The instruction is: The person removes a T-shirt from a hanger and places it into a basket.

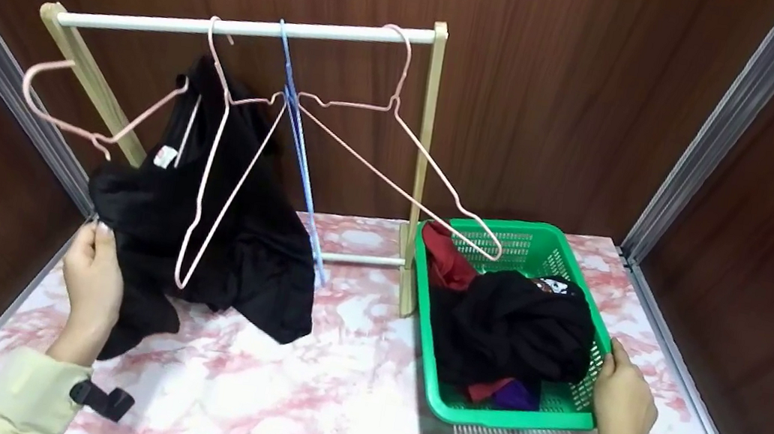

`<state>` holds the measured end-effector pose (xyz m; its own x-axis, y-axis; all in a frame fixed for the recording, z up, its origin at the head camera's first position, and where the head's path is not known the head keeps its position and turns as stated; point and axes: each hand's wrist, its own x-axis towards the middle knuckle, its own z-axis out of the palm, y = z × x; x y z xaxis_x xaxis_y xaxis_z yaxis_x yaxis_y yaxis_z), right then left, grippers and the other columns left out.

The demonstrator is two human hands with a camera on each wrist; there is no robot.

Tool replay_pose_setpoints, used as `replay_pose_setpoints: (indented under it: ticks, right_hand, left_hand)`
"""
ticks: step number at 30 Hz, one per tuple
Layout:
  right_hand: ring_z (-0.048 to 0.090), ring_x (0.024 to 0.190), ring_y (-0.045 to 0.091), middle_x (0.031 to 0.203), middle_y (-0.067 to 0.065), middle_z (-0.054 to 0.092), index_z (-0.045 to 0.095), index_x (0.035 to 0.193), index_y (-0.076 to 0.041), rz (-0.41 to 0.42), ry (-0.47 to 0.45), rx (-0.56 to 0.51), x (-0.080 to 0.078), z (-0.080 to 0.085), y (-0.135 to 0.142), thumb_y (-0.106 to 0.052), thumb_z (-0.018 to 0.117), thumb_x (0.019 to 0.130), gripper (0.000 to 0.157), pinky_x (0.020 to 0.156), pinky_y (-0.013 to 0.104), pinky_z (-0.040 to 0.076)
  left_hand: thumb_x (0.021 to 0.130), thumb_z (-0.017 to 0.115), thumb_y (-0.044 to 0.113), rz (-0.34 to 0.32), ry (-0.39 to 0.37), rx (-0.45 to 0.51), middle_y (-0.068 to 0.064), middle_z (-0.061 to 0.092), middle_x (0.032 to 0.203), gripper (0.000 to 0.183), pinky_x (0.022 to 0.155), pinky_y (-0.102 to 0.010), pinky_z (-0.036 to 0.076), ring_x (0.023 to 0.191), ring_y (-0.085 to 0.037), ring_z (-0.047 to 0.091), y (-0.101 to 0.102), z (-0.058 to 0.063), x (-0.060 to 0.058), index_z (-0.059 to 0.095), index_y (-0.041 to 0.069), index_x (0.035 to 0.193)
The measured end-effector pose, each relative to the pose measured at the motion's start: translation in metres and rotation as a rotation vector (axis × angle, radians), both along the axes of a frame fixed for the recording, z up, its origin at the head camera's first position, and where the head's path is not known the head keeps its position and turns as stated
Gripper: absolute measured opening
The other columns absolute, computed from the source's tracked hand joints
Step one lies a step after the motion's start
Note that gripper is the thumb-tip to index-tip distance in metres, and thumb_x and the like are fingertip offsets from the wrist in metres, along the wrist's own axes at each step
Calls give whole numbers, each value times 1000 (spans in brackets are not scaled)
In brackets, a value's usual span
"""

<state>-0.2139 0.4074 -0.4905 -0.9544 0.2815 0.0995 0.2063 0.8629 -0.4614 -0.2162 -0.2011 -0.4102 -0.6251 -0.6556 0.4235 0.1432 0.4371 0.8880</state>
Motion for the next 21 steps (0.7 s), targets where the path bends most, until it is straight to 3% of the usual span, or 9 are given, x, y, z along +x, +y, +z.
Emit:
replay_pose_setpoints:
  ticks: [4,8,13,14,17,20,21]
  right_hand:
    - [46,60,28,91,33,58,34,145,-1,1,-1,5,0,0,-1,-28,26,104,50,49,32,31]
    - [40,54,23,68,19,51,33,145,-1,3,1,8,1,-1,-1,-28,25,104,50,47,32,30]
    - [35,51,20,63,12,46,33,145,0,7,8,11,1,-2,-2,-28,24,104,50,46,31,29]
    - [35,50,20,63,12,46,34,145,0,7,6,10,1,-2,-2,-28,24,104,50,46,31,29]
    - [36,51,20,64,13,47,33,145,0,8,-1,8,1,-1,-3,-28,23,104,50,47,31,29]
    - [37,52,21,65,14,47,32,146,-1,3,-12,3,1,0,-3,-29,23,104,51,48,31,29]
    - [37,53,21,66,14,47,32,146,-1,2,-16,3,1,1,-2,-29,23,104,51,48,31,29]
  left_hand:
    - [100,45,17,-25,-29,-19,5,27,61,28,56,-23,25,59,-9,31,3,-16,9,48,-3,81]
    - [101,45,18,-64,-55,-16,5,27,62,26,54,-23,25,56,-6,29,7,-30,16,50,0,82]
    - [101,45,18,-100,-52,13,3,31,64,24,56,-21,28,58,-4,31,15,-40,21,54,0,87]
    - [101,45,17,-107,-45,22,1,38,65,23,57,-20,31,60,-3,35,16,-42,21,56,-1,90]
    - [101,45,15,-131,-34,46,-11,60,82,24,67,-17,39,72,3,46,22,-46,23,60,-1,106]
    - [101,45,15,-161,-44,90,-17,66,105,27,78,-15,42,85,6,50,28,-51,23,60,0,118]
    - [100,46,15,-172,-49,108,-17,65,106,27,79,-15,42,86,5,50,31,-53,24,59,0,119]
